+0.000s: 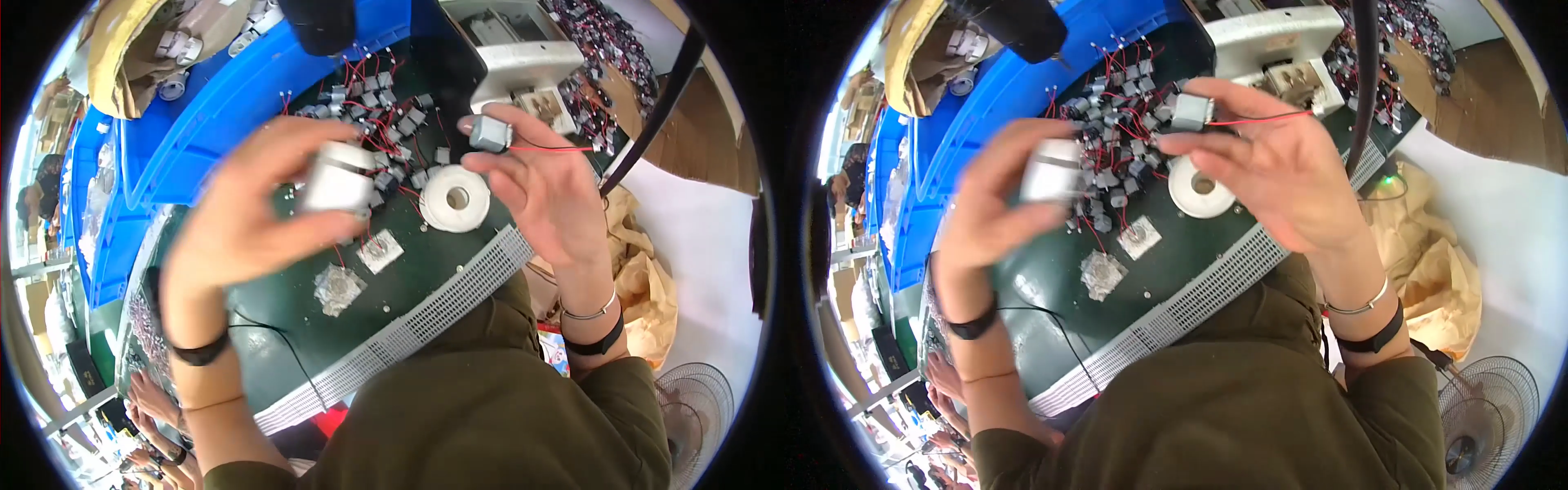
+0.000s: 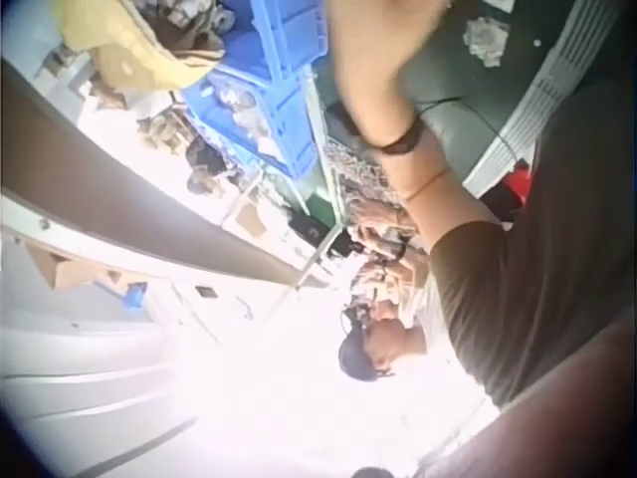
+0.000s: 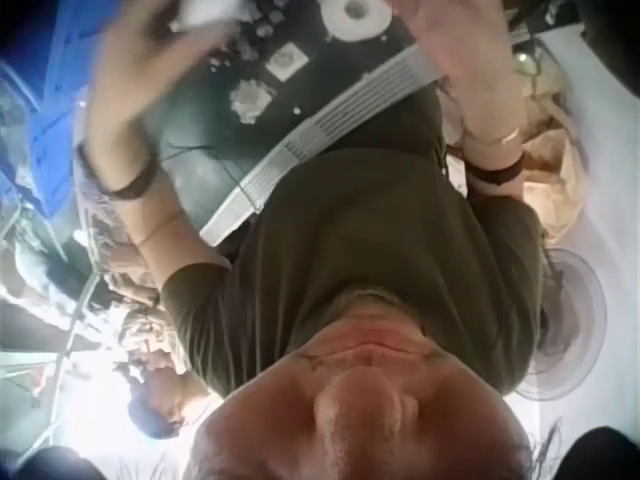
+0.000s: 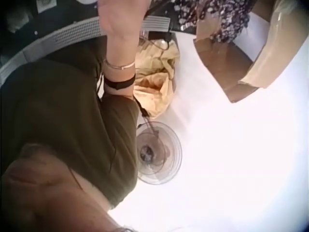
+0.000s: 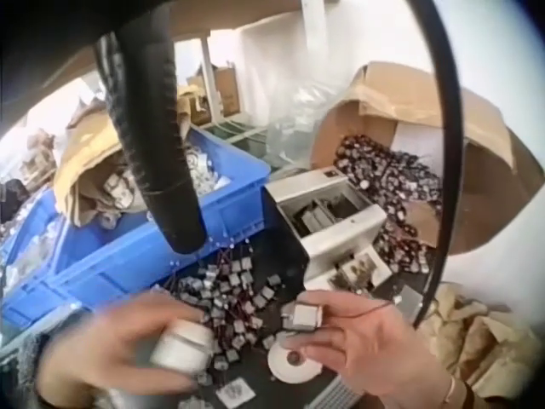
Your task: The person picks up a white plastic housing and a small motor, fits the motor into the housing, and drives a screw into the assembly using a power screwdriver. The person then sets the completed unit aside and repeats the process.
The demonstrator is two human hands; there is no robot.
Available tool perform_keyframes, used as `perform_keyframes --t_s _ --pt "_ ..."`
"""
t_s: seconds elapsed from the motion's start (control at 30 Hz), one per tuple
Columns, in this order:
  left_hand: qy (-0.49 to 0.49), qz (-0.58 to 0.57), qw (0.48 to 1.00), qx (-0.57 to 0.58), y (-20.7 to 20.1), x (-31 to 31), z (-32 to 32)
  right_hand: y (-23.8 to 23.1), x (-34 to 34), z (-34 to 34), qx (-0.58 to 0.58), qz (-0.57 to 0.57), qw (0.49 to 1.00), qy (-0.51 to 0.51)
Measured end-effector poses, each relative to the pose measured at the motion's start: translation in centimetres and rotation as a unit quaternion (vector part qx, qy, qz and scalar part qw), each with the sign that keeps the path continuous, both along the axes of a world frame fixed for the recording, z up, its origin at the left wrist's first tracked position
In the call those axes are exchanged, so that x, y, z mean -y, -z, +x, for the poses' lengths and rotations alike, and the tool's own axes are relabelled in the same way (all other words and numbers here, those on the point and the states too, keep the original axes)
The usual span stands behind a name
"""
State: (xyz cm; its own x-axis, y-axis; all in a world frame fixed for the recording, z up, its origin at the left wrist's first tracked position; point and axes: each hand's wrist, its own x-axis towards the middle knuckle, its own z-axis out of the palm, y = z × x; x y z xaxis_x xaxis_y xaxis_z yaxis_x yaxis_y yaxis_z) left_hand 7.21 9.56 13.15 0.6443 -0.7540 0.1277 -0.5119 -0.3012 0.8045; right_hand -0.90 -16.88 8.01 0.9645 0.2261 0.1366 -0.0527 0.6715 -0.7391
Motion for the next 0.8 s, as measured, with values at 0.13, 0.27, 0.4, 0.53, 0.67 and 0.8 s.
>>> perform_keyframes --t_s 0.13,0.27,0.4,0.53,0.67,0.8 --pt "-0.069 -0.032 0.993 0.09 5.4 6.6 -4.4 0.5 0.7 -1.1 -0.004 -0.125 0.989 0.085" --pt "-0.079 0.018 0.971 0.227 7.7 8.8 -4.8 0.8 1.6 -2.0 -0.005 -0.17 0.978 0.122" --pt "-0.071 0.008 0.97 0.23 9.3 9.4 -4.7 0.8 2.1 -2.1 -0.003 -0.29 0.949 0.125" --pt "-0.096 -0.024 0.97 0.224 10.2 9.0 -4.7 0.9 1.5 -1.6 0.087 -0.444 0.888 0.08" --pt "-0.047 -0.072 0.996 0.038 9.7 8.6 -4.9 0.1 1.1 -0.7 0.171 -0.555 0.811 0.07" --pt "-0.051 -0.07 0.994 0.061 9.6 8.4 -4.4 -0.4 1.3 0.1 0.235 -0.608 0.757 0.05"
